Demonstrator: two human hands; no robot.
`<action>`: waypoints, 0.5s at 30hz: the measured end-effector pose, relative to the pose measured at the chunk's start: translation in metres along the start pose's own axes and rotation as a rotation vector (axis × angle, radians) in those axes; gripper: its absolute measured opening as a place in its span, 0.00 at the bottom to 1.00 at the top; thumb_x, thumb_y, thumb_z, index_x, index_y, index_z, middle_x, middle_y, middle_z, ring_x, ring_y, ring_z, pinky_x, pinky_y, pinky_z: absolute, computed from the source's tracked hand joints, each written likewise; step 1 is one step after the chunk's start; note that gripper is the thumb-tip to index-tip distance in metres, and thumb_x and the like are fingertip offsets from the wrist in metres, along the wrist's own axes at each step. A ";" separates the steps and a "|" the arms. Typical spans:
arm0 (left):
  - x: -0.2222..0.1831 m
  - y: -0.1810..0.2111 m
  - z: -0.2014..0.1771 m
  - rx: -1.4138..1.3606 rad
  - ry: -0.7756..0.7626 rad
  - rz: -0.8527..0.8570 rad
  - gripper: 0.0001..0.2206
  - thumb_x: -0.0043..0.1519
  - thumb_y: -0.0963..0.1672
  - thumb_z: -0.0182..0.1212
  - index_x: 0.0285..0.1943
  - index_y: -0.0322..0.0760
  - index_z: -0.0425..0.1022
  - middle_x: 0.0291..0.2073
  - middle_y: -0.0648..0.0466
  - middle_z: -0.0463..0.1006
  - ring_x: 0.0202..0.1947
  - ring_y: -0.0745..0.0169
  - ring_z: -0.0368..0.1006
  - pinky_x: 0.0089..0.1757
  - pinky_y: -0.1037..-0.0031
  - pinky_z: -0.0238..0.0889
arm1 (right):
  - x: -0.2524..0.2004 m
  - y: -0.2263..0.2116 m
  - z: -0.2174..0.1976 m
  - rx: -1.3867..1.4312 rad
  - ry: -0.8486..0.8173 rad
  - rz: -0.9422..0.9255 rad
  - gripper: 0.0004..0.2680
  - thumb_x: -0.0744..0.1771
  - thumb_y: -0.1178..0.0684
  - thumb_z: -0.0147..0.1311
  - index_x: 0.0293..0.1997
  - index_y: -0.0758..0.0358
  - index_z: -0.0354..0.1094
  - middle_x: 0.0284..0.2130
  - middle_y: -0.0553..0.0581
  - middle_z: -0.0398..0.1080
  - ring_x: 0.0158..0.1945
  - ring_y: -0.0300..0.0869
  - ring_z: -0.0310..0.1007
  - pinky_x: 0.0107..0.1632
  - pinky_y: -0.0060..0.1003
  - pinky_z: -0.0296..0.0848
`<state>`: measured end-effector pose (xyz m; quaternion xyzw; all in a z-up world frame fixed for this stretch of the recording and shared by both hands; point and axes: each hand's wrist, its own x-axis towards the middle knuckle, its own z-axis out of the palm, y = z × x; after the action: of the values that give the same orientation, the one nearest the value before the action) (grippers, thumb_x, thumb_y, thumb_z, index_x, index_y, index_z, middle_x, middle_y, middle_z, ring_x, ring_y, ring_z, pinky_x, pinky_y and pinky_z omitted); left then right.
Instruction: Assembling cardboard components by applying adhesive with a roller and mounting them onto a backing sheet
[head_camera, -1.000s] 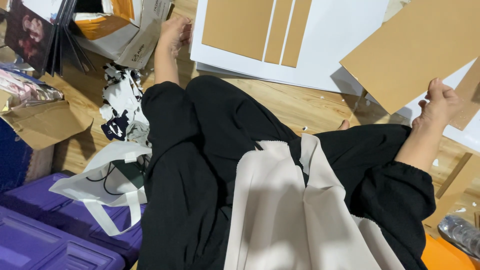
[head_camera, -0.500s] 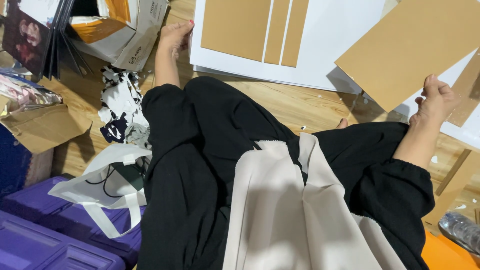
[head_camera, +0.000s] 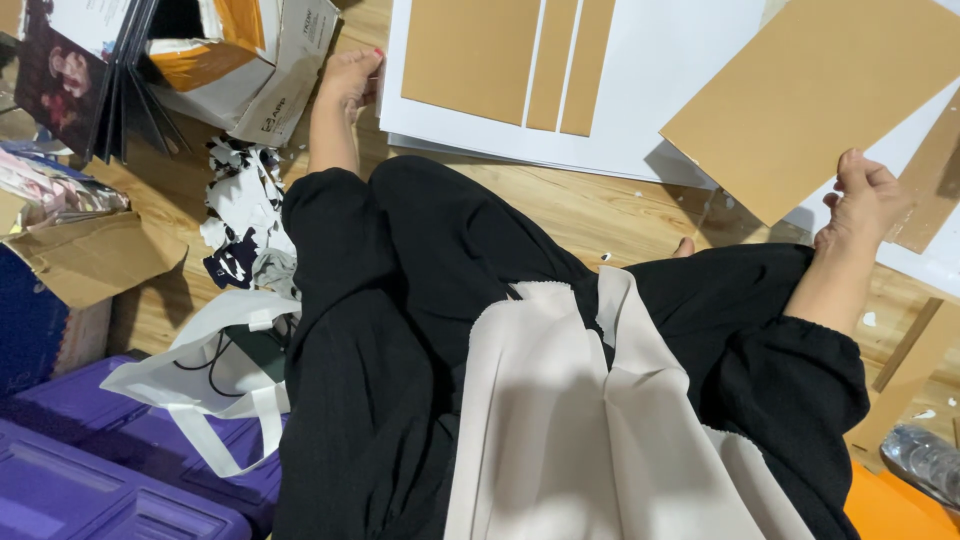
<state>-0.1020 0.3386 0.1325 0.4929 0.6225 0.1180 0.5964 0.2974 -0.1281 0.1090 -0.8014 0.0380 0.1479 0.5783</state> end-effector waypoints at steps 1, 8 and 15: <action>0.005 -0.003 0.001 0.014 0.011 0.003 0.04 0.58 0.44 0.54 0.30 0.46 0.71 0.27 0.61 0.75 0.29 0.71 0.70 0.33 0.78 0.67 | 0.001 0.001 0.000 0.002 -0.012 0.001 0.08 0.63 0.49 0.60 0.24 0.52 0.66 0.22 0.41 0.64 0.25 0.26 0.59 0.28 0.21 0.59; 0.055 -0.047 -0.003 0.109 -0.007 0.083 0.07 0.51 0.43 0.64 0.37 0.45 0.75 0.29 0.62 0.77 0.29 0.75 0.69 0.33 0.83 0.63 | 0.044 0.046 -0.003 -0.040 -0.011 -0.027 0.06 0.62 0.47 0.62 0.29 0.50 0.70 0.19 0.42 0.63 0.24 0.26 0.60 0.24 0.20 0.58; 0.054 -0.110 -0.009 0.062 0.185 0.360 0.10 0.47 0.44 0.66 0.36 0.46 0.75 0.32 0.58 0.71 0.38 0.62 0.68 0.41 0.76 0.62 | 0.062 0.080 -0.002 -0.042 0.035 -0.161 0.06 0.60 0.51 0.62 0.30 0.59 0.71 0.22 0.53 0.65 0.25 0.36 0.62 0.24 0.25 0.65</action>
<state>-0.1510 0.3299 0.0195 0.6014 0.5799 0.2480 0.4904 0.3387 -0.1499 0.0187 -0.8164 -0.0195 0.0876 0.5705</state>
